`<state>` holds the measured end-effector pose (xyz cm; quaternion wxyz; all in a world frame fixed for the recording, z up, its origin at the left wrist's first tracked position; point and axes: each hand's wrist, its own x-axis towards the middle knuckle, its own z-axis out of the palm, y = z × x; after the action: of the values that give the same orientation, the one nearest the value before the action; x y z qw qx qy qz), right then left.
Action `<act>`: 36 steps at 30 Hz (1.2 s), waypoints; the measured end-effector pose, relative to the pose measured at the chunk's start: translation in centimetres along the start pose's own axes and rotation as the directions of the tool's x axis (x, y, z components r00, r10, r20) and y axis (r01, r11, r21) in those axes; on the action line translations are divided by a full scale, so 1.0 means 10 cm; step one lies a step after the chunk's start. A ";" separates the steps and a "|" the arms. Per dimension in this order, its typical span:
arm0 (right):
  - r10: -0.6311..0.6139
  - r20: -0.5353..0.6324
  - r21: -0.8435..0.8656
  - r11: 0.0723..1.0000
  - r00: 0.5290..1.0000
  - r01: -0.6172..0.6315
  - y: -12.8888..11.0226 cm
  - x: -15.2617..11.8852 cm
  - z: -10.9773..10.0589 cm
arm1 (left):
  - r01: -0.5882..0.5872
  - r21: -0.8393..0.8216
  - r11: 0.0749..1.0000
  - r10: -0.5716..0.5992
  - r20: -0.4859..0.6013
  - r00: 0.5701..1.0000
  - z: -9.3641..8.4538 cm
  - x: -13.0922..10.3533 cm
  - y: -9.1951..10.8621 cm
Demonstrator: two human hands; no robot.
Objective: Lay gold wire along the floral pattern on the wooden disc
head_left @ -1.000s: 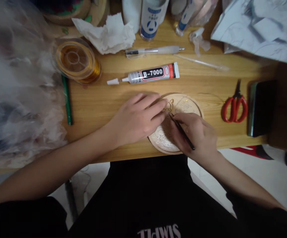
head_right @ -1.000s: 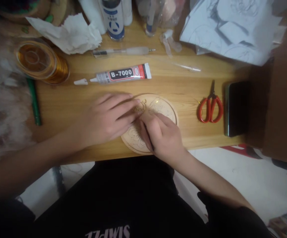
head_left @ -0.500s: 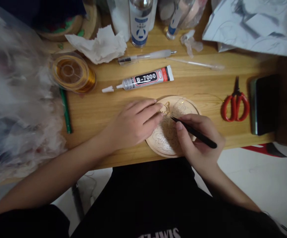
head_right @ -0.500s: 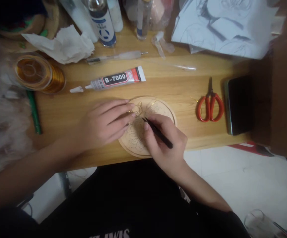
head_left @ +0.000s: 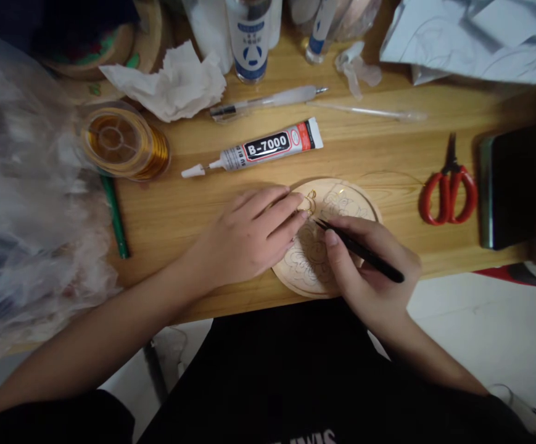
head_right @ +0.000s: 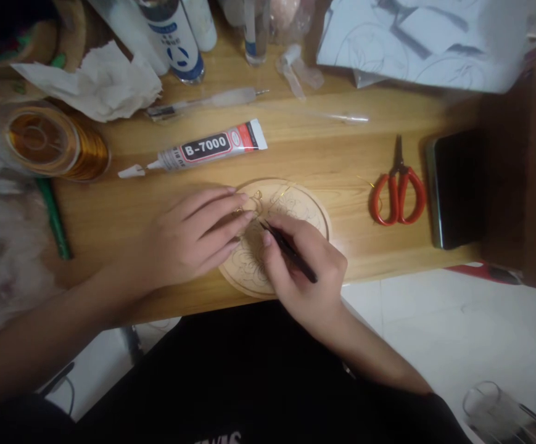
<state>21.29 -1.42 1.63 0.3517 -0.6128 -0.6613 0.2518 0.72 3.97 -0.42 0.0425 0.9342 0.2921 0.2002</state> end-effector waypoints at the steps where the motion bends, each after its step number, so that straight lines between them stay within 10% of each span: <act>1: 0.001 0.000 -0.006 1.000 1.000 -0.001 0.00 0.00 0.00 | -0.007 0.011 1.000 0.007 -0.002 1.000 -0.01 0.01 0.00; 15: -0.187 0.016 -0.081 0.979 0.982 0.188 -0.04 0.08 0.05 | 0.006 0.169 0.986 -0.029 0.135 0.990 -0.13 0.06 0.11; 36: -0.142 0.012 -0.094 0.985 0.990 0.143 -0.01 0.08 0.08 | 0.093 0.082 0.992 -0.099 0.074 0.992 -0.07 0.01 0.11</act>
<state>20.65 -0.58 1.31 0.3378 -0.5793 -0.7155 0.1962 1.08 3.12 0.49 0.0266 0.9272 0.3425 0.1496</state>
